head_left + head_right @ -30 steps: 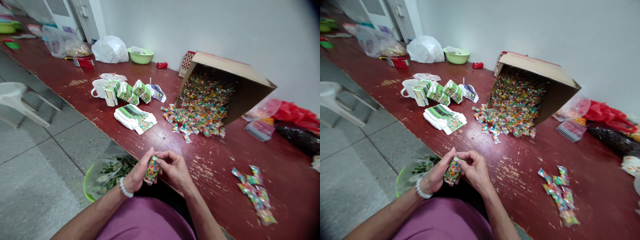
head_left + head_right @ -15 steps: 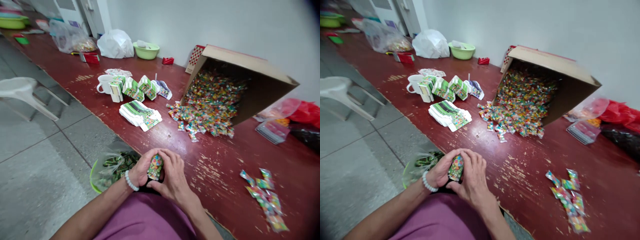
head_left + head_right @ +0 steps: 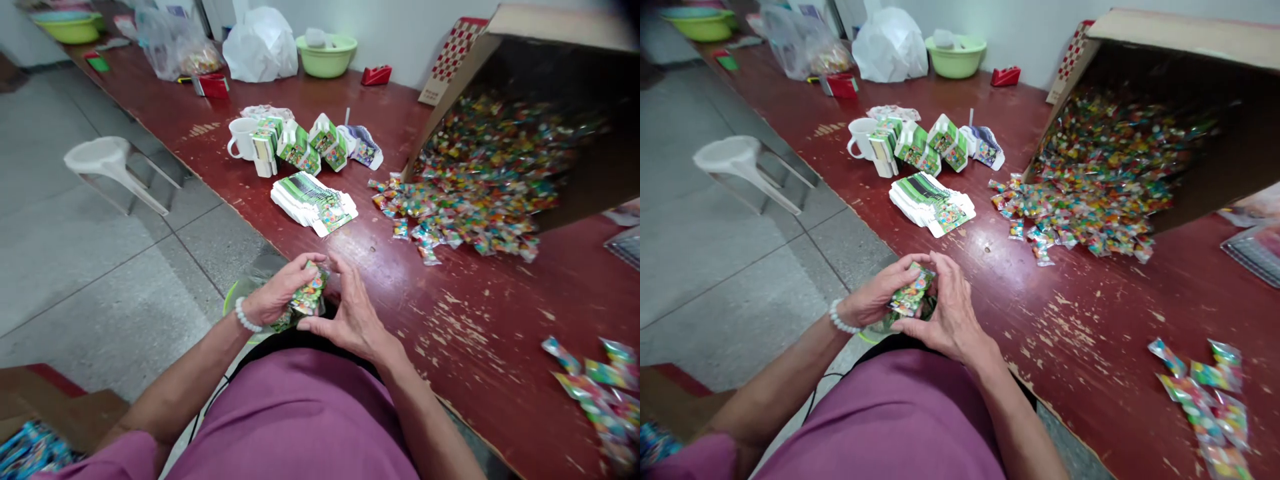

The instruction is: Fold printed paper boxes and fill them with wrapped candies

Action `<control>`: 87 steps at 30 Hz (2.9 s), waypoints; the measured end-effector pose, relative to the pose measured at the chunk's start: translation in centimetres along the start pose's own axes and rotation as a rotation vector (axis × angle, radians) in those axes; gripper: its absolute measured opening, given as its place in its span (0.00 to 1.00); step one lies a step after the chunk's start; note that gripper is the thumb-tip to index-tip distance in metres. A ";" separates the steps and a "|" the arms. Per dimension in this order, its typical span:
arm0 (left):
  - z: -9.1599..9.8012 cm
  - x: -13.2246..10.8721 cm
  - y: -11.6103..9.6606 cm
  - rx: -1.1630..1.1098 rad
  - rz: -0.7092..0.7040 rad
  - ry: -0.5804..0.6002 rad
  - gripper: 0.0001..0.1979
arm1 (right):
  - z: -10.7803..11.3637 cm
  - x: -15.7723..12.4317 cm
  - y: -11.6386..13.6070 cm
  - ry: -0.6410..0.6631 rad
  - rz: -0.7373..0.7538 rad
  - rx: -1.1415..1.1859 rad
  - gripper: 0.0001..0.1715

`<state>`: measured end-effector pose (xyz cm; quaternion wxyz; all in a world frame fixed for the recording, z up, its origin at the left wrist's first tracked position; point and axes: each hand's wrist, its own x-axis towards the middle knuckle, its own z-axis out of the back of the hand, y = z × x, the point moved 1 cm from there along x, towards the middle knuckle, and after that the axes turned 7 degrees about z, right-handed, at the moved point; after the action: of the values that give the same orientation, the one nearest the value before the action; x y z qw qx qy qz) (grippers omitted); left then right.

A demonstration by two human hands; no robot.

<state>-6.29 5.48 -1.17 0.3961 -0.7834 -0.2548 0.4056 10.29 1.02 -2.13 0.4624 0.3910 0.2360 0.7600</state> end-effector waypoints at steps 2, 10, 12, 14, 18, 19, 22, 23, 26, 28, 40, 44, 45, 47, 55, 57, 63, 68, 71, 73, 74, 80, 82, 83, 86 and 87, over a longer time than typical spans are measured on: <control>1.9 -1.3 0.2 0.208 0.019 -0.050 0.23 | 0.5 -0.6 -0.8 -0.017 -0.040 0.029 0.56; 5.9 -0.7 1.0 0.647 -0.291 -0.531 0.21 | 1.3 -3.6 -4.1 -0.151 -0.235 0.067 0.29; 5.2 1.4 0.0 0.797 -0.429 -0.641 0.17 | 0.5 -3.9 -4.2 -0.146 -0.246 0.065 0.25; 4.0 3.8 -1.3 1.023 -0.560 -0.716 0.15 | 0.0 -4.0 -4.4 -0.145 -0.243 0.032 0.22; 1.6 8.4 -3.0 1.507 -0.549 -0.702 0.24 | -0.3 -4.3 -4.7 -0.145 -0.210 -0.035 0.17; 1.2 9.3 -3.1 1.592 -0.495 -0.686 0.26 | -0.3 -4.4 -4.8 -0.145 -0.201 -0.044 0.16; 0.8 10.9 -3.0 1.699 -0.375 -0.645 0.23 | -0.3 -4.5 -4.8 -0.154 -0.173 -0.064 0.15; 0.8 11.2 -2.9 1.702 -0.363 -0.636 0.21 | -0.4 -4.5 -4.8 -0.159 -0.161 -0.075 0.15; 1.0 11.4 -3.0 1.693 -0.354 -0.640 0.20 | -0.5 -4.4 -4.8 -0.174 -0.128 -0.110 0.14; 1.1 11.4 -3.4 1.677 -0.359 -0.664 0.24 | -0.6 -4.4 -4.9 -0.175 -0.124 -0.122 0.14; 0.5 14.3 -5.7 1.438 -0.276 -0.738 0.23 | -0.9 -4.3 -4.8 -0.198 -0.154 -0.046 0.13; -0.4 12.1 -5.9 1.254 -0.285 -0.668 0.10 | -0.4 -3.9 -5.3 -0.375 -0.342 0.226 0.19; -0.7 11.1 -5.6 1.203 -0.284 -0.620 0.08 | -0.1 -3.6 -5.4 -0.454 -0.411 0.313 0.24; -1.3 9.0 -4.6 1.111 -0.274 -0.497 0.09 | 0.8 -2.8 -5.2 -0.586 -0.506 0.453 0.32; -3.4 2.9 1.1 0.060 0.235 0.564 0.25 | 3.0 -1.9 -1.7 -0.379 -0.482 0.797 0.21; -4.1 2.4 1.7 -0.051 0.295 0.744 0.28 | 3.1 -2.2 -0.9 -0.300 -0.460 0.805 0.21; -5.2 2.1 2.3 -0.123 0.236 0.824 0.34 | 4.1 -2.8 1.1 -0.192 -0.429 0.755 0.25; -5.4 1.8 2.0 -0.070 0.198 0.770 0.36 | 4.8 -3.0 2.1 -0.167 -0.292 0.636 0.33; -5.8 1.5 1.6 -0.044 0.191 0.738 0.36 | 5.0 -3.4 2.0 -0.204 -0.205 0.487 0.38; -6.1 1.3 1.3 -0.050 0.168 0.704 0.37 | 5.3 -3.7 2.0 -0.300 -0.130 0.260 0.37; -6.3 1.2 1.1 -0.058 0.153 0.682 0.37 | 5.4 -3.8 2.1 -0.355 -0.089 0.124 0.34; -6.6 1.2 1.2 -0.011 0.151 0.602 0.31 | 6.5 -3.8 2.7 -0.284 0.031 -0.249 0.20; -6.6 1.5 1.4 0.051 0.181 0.599 0.30 | 6.8 -3.7 2.7 -0.200 0.018 -0.187 0.17; -6.5 1.6 1.5 0.076 0.194 0.596 0.31 | 6.9 -3.6 2.5 -0.173 0.006 -0.157 0.16; -6.4 2.0 1.7 0.142 0.225 0.595 0.35 | 7.0 -3.7 2.0 -0.122 -0.044 -0.109 0.15; -6.4 2.2 1.7 0.164 0.234 0.594 0.36 | 7.0 -3.8 1.8 -0.115 -0.058 -0.101 0.14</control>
<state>0.34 3.43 -1.27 0.4656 -0.8569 -0.0027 0.2213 16.07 -3.16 1.84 0.5161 0.4032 0.1814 0.7336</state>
